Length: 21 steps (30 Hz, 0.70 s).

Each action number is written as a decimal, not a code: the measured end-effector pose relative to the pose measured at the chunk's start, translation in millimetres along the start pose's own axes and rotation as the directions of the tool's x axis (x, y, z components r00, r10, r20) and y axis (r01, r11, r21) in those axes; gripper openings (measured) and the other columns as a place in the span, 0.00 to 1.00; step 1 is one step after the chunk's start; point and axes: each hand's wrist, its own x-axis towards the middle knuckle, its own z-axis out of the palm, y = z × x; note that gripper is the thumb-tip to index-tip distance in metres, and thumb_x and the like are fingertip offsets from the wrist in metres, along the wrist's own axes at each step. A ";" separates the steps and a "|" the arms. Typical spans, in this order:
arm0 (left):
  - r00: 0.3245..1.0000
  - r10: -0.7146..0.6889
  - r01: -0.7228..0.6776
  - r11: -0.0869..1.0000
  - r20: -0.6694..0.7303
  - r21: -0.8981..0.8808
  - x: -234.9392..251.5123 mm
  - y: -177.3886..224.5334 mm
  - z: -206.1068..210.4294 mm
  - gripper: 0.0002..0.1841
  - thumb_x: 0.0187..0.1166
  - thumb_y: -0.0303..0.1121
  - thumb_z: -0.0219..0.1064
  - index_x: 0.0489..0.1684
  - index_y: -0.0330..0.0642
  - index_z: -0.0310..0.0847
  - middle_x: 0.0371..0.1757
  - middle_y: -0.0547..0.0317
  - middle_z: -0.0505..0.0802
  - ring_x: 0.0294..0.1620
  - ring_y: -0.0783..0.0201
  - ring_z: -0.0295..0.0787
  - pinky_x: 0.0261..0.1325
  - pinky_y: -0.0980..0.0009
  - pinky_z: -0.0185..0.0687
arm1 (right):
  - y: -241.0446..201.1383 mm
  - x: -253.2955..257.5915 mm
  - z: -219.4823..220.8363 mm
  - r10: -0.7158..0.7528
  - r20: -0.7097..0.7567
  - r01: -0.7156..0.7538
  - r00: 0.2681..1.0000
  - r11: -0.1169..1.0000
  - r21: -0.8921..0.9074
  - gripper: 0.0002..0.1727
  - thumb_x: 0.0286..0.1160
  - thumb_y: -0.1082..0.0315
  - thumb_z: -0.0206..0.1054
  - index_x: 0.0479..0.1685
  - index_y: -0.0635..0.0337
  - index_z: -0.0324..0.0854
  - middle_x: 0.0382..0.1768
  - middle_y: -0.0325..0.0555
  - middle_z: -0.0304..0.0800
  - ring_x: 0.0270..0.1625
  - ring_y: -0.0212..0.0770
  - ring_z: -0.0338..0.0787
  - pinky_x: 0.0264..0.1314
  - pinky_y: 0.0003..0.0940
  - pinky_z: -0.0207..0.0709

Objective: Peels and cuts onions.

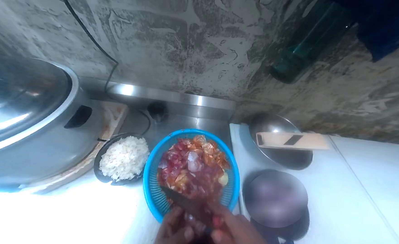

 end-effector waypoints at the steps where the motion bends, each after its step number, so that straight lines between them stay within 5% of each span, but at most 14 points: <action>1: 1.000 0.005 -0.005 1.000 0.020 0.029 -0.2 1.0 -0.6 0.32 0.77 0.41 0.73 0.84 0.50 0.73 0.71 0.55 0.88 0.66 0.60 0.88 0.69 0.57 0.84 | 3.3 1.3 0.7 -0.002 -0.037 0.004 0.999 0.999 0.051 0.33 0.90 0.45 0.52 0.77 0.65 0.72 0.32 0.50 0.90 0.30 0.41 0.90 0.35 0.46 0.86; 4: 0.999 -0.001 0.001 1.000 0.037 0.007 -0.3 0.4 1.9 0.34 0.77 0.38 0.73 0.86 0.50 0.67 0.78 0.48 0.82 0.71 0.52 0.84 0.69 0.52 0.83 | 13.0 4.8 0.4 0.095 -0.083 -0.065 0.992 0.950 0.305 0.28 0.90 0.46 0.53 0.67 0.64 0.76 0.29 0.41 0.84 0.25 0.31 0.81 0.29 0.33 0.81; 7: 1.000 -0.027 0.027 0.998 -0.001 -0.061 -0.4 -1.3 2.1 0.30 0.79 0.39 0.71 0.82 0.50 0.71 0.77 0.44 0.82 0.69 0.49 0.85 0.66 0.52 0.85 | 14.1 4.8 0.3 0.123 -0.084 -0.081 0.989 0.919 0.385 0.29 0.90 0.47 0.54 0.74 0.64 0.72 0.30 0.39 0.84 0.24 0.29 0.79 0.27 0.30 0.78; 11: 0.995 -0.062 0.055 0.994 -0.073 -0.090 -0.5 0.6 4.8 0.33 0.79 0.38 0.72 0.86 0.50 0.67 0.77 0.49 0.83 0.70 0.50 0.86 0.70 0.48 0.84 | 10.7 -0.9 -0.6 0.004 -0.088 0.015 0.996 0.978 0.208 0.38 0.89 0.46 0.54 0.85 0.71 0.62 0.35 0.49 0.89 0.28 0.34 0.85 0.35 0.37 0.84; 14: 0.987 -0.062 0.068 0.997 -0.150 0.036 -1.3 2.4 8.4 0.33 0.73 0.35 0.77 0.81 0.52 0.72 0.67 0.57 0.90 0.62 0.58 0.91 0.66 0.54 0.88 | 7.6 -4.7 -0.1 -0.053 -0.035 0.055 0.998 0.997 0.061 0.41 0.89 0.42 0.53 0.84 0.72 0.63 0.30 0.51 0.89 0.27 0.40 0.87 0.32 0.43 0.85; 17: 0.991 -0.002 0.009 0.999 -0.134 0.051 -0.3 -3.8 5.1 0.37 0.73 0.27 0.76 0.85 0.46 0.65 0.69 0.53 0.89 0.65 0.57 0.89 0.69 0.54 0.85 | 3.9 -5.7 -1.2 -0.080 0.023 0.080 0.997 0.997 -0.022 0.40 0.88 0.42 0.53 0.84 0.70 0.64 0.27 0.52 0.88 0.25 0.45 0.88 0.30 0.49 0.84; 21: 0.986 -0.019 0.022 1.000 -0.164 0.018 -0.9 -4.4 7.9 0.21 0.79 0.32 0.71 0.71 0.47 0.79 0.54 0.51 0.95 0.45 0.60 0.95 0.48 0.61 0.93 | 3.5 -1.4 -0.6 -0.074 0.011 0.074 0.997 0.996 -0.056 0.37 0.89 0.42 0.51 0.84 0.62 0.67 0.28 0.50 0.89 0.24 0.45 0.88 0.27 0.50 0.83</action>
